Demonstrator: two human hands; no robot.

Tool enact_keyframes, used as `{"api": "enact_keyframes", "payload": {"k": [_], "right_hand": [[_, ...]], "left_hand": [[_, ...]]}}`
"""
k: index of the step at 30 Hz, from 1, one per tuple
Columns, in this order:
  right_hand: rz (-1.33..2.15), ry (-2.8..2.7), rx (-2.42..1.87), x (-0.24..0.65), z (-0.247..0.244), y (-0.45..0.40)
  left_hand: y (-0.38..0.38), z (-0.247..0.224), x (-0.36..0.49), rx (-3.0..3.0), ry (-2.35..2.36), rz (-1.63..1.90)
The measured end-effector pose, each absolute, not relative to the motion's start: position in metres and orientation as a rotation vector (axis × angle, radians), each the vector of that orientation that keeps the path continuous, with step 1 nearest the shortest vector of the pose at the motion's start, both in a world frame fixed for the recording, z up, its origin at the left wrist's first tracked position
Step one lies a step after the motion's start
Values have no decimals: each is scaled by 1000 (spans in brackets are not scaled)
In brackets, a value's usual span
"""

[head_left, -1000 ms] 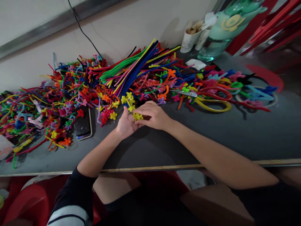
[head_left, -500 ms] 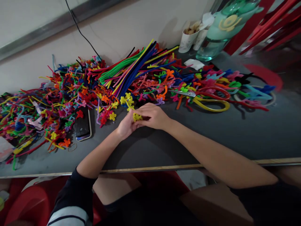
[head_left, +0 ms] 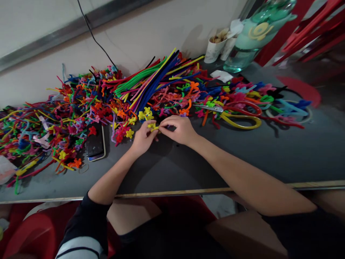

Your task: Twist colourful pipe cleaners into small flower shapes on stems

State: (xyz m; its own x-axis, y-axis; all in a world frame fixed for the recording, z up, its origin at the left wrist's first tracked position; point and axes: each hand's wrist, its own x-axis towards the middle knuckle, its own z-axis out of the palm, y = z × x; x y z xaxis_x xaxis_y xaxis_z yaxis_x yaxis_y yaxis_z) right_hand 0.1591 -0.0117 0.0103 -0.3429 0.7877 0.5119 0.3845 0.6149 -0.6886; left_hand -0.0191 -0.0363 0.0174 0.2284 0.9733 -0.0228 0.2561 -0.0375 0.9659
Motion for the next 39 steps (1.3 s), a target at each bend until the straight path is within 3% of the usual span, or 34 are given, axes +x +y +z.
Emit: {"api": "enact_keyframes", "payload": {"k": [6, 22, 31, 39], "right_hand": [[869, -1910, -1054, 155, 9, -11], [433, -2148, -961, 151, 8, -23], [-33, -2280, -967, 151, 10, -25], [-122, -2217, -1023, 148, 9, -27]], "left_hand": [[-28, 17, -25, 1427, 1305, 1080], [-33, 10, -20, 1365, 1394, 1241], [-31, 7, -19, 1321, 1357, 1302], [-31, 9, -18, 1278, 1304, 1333]]}}
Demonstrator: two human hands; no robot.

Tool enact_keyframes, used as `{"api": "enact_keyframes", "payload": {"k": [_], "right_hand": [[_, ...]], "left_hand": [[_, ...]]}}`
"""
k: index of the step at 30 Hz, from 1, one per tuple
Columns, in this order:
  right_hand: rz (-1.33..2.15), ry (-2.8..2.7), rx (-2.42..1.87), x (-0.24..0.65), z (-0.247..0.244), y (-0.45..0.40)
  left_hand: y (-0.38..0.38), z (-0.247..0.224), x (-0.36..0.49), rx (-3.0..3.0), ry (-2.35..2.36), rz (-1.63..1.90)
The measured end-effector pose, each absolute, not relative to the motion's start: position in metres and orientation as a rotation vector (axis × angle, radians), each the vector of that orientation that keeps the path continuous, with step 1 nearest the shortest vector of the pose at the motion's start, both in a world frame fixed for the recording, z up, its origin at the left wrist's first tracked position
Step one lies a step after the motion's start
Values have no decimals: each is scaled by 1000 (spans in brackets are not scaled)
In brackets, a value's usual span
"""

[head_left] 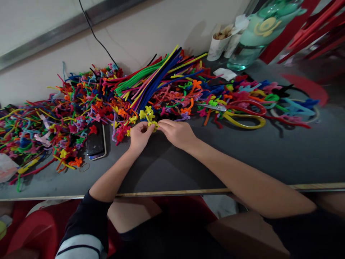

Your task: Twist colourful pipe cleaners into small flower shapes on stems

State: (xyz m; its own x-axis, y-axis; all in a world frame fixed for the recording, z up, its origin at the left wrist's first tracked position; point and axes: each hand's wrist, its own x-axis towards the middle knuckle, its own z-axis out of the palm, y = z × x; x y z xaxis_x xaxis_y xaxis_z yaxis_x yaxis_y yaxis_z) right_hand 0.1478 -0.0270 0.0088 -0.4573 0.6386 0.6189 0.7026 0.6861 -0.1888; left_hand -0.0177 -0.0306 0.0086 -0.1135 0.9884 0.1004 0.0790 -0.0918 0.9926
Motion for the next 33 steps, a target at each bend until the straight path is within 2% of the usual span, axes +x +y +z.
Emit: {"api": "enact_keyframes", "payload": {"k": [8, 24, 33], "right_hand": [[25, -2250, -1082, 149, 13, -28], [-140, -2276, -1062, 149, 4, -25], [-80, -2307, -1093, 150, 9, -27]], "left_hand": [[-30, 8, -16, 1159, 1264, 1376], [-33, 9, -13, 1174, 1333, 1329], [-34, 7, -13, 1164, 1355, 1319]]}}
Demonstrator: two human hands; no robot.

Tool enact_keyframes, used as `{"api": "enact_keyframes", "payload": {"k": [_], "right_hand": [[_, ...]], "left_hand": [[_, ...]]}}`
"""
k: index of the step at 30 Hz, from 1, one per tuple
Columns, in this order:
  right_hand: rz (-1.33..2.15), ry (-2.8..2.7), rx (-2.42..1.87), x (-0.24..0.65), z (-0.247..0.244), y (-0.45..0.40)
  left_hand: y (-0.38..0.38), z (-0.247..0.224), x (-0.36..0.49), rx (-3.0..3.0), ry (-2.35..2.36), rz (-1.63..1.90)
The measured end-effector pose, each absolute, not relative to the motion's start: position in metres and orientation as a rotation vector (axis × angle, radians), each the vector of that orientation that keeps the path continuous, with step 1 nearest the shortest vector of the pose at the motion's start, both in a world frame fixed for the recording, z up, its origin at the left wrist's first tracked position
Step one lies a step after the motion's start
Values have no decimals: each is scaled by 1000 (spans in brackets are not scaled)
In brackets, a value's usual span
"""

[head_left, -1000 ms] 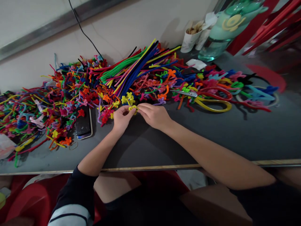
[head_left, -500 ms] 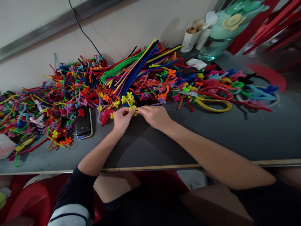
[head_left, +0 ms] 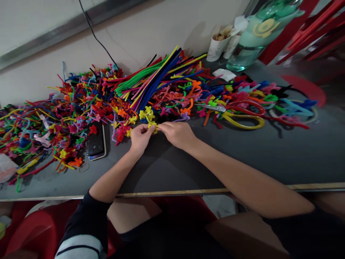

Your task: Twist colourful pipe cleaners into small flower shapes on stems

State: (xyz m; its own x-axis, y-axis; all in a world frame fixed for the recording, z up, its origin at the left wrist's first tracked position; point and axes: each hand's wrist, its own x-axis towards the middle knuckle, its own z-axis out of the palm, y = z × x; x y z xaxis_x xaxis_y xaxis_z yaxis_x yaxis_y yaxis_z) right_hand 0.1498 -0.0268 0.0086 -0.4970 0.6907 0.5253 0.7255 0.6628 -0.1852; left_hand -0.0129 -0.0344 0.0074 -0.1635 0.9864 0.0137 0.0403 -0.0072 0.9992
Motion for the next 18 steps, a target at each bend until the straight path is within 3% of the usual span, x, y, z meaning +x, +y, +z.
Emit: {"api": "enact_keyframes", "payload": {"k": [18], "right_hand": [[-88, -2223, -1103, 148, 11, -27]], "left_hand": [[-30, 15, -16, 1118, 1272, 1308]]}}
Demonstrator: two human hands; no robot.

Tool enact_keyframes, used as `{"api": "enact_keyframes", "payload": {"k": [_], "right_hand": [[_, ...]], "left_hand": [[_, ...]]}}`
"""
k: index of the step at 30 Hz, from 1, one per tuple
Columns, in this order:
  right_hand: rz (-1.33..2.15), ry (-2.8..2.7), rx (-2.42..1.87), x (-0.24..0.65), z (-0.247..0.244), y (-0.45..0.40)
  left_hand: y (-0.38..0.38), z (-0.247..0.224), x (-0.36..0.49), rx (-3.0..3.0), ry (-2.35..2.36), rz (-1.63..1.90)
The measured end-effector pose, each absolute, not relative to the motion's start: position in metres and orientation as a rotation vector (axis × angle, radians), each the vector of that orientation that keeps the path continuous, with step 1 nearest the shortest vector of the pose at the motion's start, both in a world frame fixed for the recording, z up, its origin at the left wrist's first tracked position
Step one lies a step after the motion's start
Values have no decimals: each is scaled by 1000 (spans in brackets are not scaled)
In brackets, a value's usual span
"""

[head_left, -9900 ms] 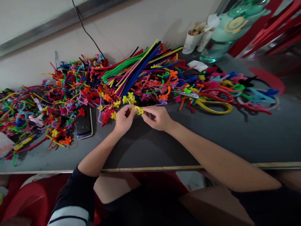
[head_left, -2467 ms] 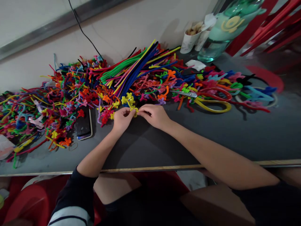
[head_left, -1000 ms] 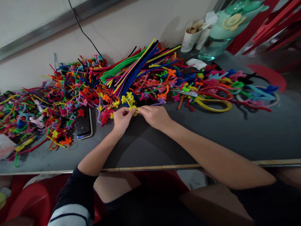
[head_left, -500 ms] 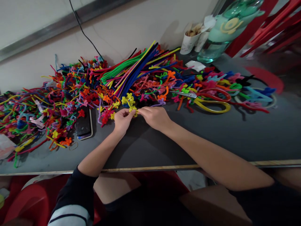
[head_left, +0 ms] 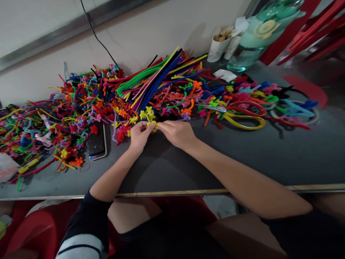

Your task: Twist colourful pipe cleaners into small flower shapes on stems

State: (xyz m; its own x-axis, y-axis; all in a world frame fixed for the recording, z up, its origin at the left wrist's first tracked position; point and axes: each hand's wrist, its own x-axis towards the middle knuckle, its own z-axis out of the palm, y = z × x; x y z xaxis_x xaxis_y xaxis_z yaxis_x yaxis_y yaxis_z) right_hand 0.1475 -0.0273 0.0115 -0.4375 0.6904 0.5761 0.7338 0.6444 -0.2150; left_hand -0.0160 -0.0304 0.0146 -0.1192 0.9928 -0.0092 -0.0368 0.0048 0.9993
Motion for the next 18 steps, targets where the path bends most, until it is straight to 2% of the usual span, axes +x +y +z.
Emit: {"api": "enact_keyframes", "payload": {"k": [5, 11, 18], "right_hand": [[-41, -2161, -1098, 154, 10, -23], [47, -2181, -1138, 154, 14, -24], [-2, -2324, -1147, 148, 14, -24]], "left_hand": [[-28, 15, -20, 1152, 1210, 1144], [-29, 12, -19, 1179, 1253, 1188], [-31, 10, -18, 1213, 1312, 1228]]}}
